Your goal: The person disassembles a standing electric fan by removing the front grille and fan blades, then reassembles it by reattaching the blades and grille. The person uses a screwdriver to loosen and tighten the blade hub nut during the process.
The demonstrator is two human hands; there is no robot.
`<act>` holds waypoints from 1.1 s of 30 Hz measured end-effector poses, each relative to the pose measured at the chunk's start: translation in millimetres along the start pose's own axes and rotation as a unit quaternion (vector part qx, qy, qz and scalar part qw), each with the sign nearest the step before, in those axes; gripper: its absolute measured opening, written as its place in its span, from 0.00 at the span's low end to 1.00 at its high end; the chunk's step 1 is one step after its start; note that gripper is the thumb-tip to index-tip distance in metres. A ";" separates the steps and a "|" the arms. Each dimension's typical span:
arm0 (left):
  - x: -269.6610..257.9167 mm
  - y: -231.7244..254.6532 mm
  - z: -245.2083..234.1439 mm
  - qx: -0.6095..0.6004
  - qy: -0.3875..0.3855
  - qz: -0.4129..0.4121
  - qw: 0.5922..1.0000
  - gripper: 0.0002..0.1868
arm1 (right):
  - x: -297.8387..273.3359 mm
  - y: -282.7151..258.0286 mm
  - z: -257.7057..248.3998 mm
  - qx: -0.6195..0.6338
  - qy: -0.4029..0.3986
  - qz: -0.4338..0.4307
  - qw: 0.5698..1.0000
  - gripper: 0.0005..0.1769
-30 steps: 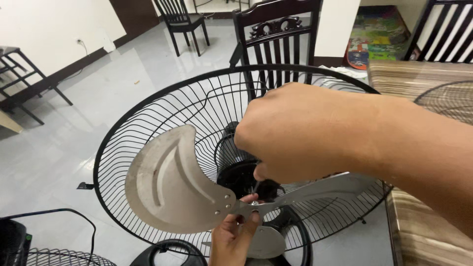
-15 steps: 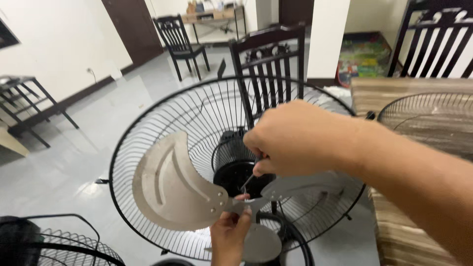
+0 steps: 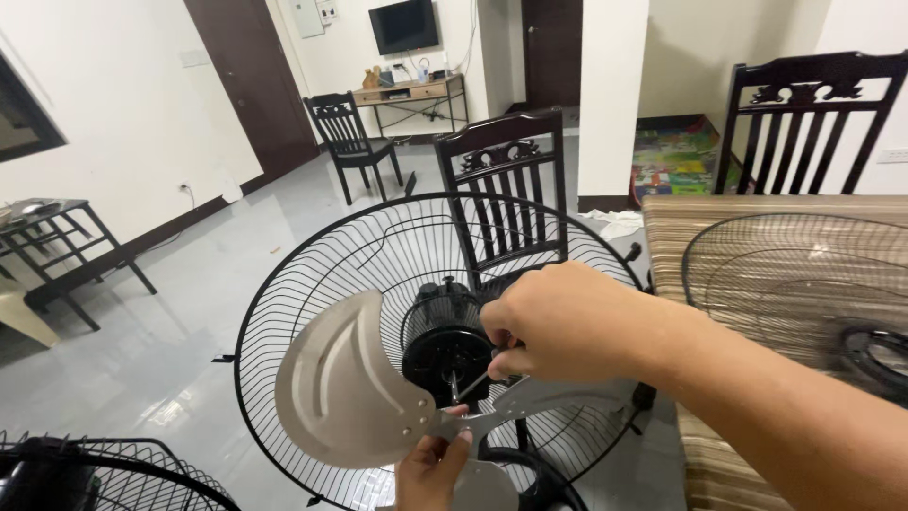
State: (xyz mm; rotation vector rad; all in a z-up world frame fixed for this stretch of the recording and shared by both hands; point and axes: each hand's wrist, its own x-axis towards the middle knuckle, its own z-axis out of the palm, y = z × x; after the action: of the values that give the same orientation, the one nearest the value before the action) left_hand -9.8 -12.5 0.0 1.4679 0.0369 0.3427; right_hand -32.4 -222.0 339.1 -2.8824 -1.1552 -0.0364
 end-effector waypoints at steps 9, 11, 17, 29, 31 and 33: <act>-7.8 23.3 13.7 -0.011 0.045 0.014 0.999 0.18 | -39.0 17.5 25.3 0.124 0.130 -0.009 0.984 0.21; -10.3 33.6 14.1 0.025 0.047 0.045 0.998 0.18 | -49.1 19.3 32.3 0.183 0.106 0.072 0.975 0.23; -19.4 59.9 19.4 0.024 0.052 0.058 0.997 0.18 | -72.1 25.4 58.8 0.305 0.240 0.044 0.921 0.19; -41.5 122.8 36.6 -0.013 -0.011 0.059 0.998 0.20 | -147.4 60.1 155.2 0.399 0.329 0.157 0.841 0.26; -44.7 130.9 40.3 0.023 -0.005 0.031 0.999 0.21 | -173.2 73.7 182.3 0.328 0.339 0.216 0.855 0.28; -50.3 134.2 44.7 0.039 -0.005 0.013 0.999 0.22 | -200.0 79.8 225.5 0.273 0.383 0.270 0.840 0.27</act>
State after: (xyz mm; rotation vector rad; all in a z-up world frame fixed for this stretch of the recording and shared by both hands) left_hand -74.7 -59.7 126.9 1.5486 0.0233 0.3578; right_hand -120.0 -408.1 104.8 -2.1895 -0.1464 -0.6503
